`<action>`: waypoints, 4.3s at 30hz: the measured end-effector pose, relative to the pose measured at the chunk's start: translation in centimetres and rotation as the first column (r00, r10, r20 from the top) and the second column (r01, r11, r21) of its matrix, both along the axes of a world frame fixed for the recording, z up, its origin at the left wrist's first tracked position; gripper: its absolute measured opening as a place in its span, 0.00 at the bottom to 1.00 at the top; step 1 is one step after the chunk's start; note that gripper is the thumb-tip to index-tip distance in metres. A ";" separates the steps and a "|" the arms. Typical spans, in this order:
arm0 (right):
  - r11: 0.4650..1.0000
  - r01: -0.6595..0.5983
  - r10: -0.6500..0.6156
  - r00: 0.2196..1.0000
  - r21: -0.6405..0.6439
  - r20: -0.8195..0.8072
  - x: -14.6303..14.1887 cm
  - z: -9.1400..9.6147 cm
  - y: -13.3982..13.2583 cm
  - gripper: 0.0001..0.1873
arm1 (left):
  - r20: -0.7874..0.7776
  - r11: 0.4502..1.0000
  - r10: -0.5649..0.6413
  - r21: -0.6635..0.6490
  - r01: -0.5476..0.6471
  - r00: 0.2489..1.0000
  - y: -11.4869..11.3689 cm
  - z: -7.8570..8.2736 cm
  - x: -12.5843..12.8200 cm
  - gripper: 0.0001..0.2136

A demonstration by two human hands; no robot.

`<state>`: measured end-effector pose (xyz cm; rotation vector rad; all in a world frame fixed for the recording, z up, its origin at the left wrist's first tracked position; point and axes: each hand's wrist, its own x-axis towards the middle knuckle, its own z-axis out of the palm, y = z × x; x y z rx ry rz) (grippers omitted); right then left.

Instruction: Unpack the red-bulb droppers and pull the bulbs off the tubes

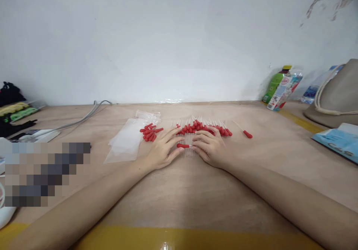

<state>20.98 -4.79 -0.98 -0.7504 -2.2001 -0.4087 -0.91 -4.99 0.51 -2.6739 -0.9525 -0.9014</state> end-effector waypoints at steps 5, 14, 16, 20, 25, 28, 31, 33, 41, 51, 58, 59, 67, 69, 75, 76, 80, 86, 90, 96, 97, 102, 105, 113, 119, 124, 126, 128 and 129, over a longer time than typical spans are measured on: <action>0.999 -0.046 0.045 0.996 -0.022 -0.071 -0.8 -0.8 0.2 0.07 | -0.037 0.999 -0.021 -0.026 0.020 0.999 0.5 -0.5 1.2 0.10; 0.970 -0.242 0.241 0.970 -0.033 -0.029 -0.6 -1.2 0.5 0.07 | -0.124 0.995 -0.058 -0.086 0.047 0.991 -0.3 -0.1 1.0 0.11; 0.970 -0.243 0.243 0.970 -0.007 -0.010 -0.6 -0.9 0.2 0.07 | -0.139 0.994 -0.058 -0.102 0.044 0.989 -0.5 0.0 0.9 0.11; 0.970 -0.241 0.241 0.970 0.011 0.026 -0.6 -0.5 -0.4 0.08 | -0.145 0.991 -0.073 -0.121 0.056 0.987 -0.9 0.0 0.7 0.11; 0.964 -0.254 0.252 0.967 0.076 0.039 -0.3 -0.7 -0.6 0.06 | -0.133 0.990 -0.098 -0.118 0.083 0.986 -1.2 0.0 0.4 0.10; 0.962 -0.252 0.249 0.968 0.110 0.042 -0.1 -0.8 -0.7 0.06 | -0.127 0.990 -0.107 -0.110 0.093 0.986 -1.4 0.0 0.2 0.10; 0.956 -0.263 0.259 0.965 0.130 0.048 -0.1 -0.7 -1.0 0.05 | -0.134 0.988 -0.124 -0.104 0.111 0.983 -1.7 0.0 0.3 0.09; 0.952 -0.276 0.271 0.961 0.132 0.050 -0.1 -0.6 -1.1 0.05 | -0.130 0.989 -0.127 -0.096 0.115 0.983 -1.9 0.0 0.2 0.09; 0.999 -0.034 0.039 0.982 0.029 -0.183 2.6 -0.8 0.8 0.07 | 0.036 0.981 0.147 -0.130 -0.141 0.989 -0.3 1.3 -3.1 0.13; 0.977 0.010 -0.053 0.980 -0.215 -0.194 -0.8 -0.1 0.2 0.13 | 0.008 0.751 0.582 -0.388 -0.534 0.813 5.5 5.1 -7.6 0.13; 0.988 0.118 -0.117 0.993 -0.099 0.016 -4.6 1.1 0.2 0.09 | -0.008 0.571 0.716 -0.570 -0.591 0.698 8.4 4.7 -10.7 0.18; 0.987 0.139 -0.135 0.989 -0.076 0.060 -5.0 1.1 0.2 0.08 | -0.029 0.561 0.709 -0.582 -0.588 0.705 8.5 4.4 -10.9 0.18; 0.952 0.234 -0.218 0.971 -0.197 0.099 -6.9 0.5 0.0 0.06 | -0.108 0.879 0.363 -0.291 -0.378 0.926 5.5 4.6 -6.9 0.14; 0.924 0.224 -0.213 0.974 -0.310 0.070 -7.1 0.7 -0.4 0.08 | -0.231 0.861 0.235 -0.402 -0.312 0.944 4.2 4.7 -5.1 0.17; 0.906 0.175 -0.168 0.984 -0.386 0.052 -7.2 1.1 -1.0 0.21 | -0.166 0.848 0.354 -0.359 -0.391 0.920 3.3 3.2 -3.1 0.11; 0.907 0.173 -0.167 0.985 -0.384 0.051 -7.1 1.1 -0.9 0.22 | -0.155 0.846 0.366 -0.356 -0.398 0.918 3.5 2.9 -3.1 0.10; 0.907 0.186 -0.193 0.981 -0.379 0.019 -6.6 0.8 -0.7 0.19 | -0.123 0.836 0.364 -0.395 -0.382 0.923 4.2 2.0 -2.8 0.09; 0.922 0.166 -0.192 0.980 -0.349 -0.042 -5.7 0.4 -0.6 0.14 | 0.028 0.860 0.339 -0.414 -0.298 0.940 4.8 0.8 -1.5 0.07; 0.938 0.156 -0.187 0.980 -0.311 -0.070 -5.7 0.1 -0.6 0.12 | 0.139 0.897 0.368 -0.314 -0.311 0.920 5.0 0.4 -0.7 0.07; 0.967 0.110 -0.134 0.987 -0.230 -0.092 -5.2 -0.5 -0.9 0.10 | 0.031 0.836 0.457 -0.355 -0.418 0.889 5.8 0.9 0.0 0.12; 0.973 0.098 -0.118 0.989 -0.207 -0.087 -4.8 -0.6 -1.0 0.10 | -0.008 0.821 0.463 -0.372 -0.433 0.886 6.0 0.9 0.0 0.13; 0.980 0.110 -0.126 0.988 -0.168 -0.092 -2.2 -0.5 -1.3 0.08 | -0.123 0.799 0.415 -0.425 -0.425 0.902 6.5 1.4 -0.7 0.12; 0.977 0.132 -0.153 0.981 -0.170 -0.122 -1.1 -0.4 -1.3 0.08 | -0.168 0.789 0.430 -0.407 -0.460 0.887 6.2 1.9 -0.9 0.11; 0.969 0.160 -0.188 0.971 -0.188 -0.147 -0.9 -0.4 -1.1 0.08 | -0.267 0.767 0.563 -0.185 -0.615 0.782 5.5 2.3 -0.2 0.09; 0.965 0.176 -0.207 0.966 -0.196 -0.155 -1.0 -0.4 -1.1 0.08 | -0.185 0.731 0.643 -0.141 -0.668 0.743 5.5 4.8 -1.4 0.06; 0.966 0.227 -0.250 0.939 -0.120 -0.237 -0.5 -0.1 -0.9 0.17 | 0.017 0.874 0.477 -0.114 -0.473 0.879 3.9 4.7 -1.7 0.03; 0.968 0.247 -0.249 0.942 -0.038 -0.226 -0.1 0.1 -0.6 0.24 | 0.039 0.937 0.340 -0.098 -0.335 0.940 3.0 3.3 -1.6 0.04; 0.971 0.237 -0.229 0.960 0.035 -0.160 0.4 0.3 -0.4 0.26 | 0.037 0.979 0.200 -0.048 -0.198 0.979 2.1 1.7 -1.6 0.05; 0.973 0.223 -0.216 0.969 0.054 -0.118 0.6 0.4 -0.3 0.26 | 0.044 0.989 0.149 -0.016 -0.149 0.988 1.7 1.0 -1.6 0.05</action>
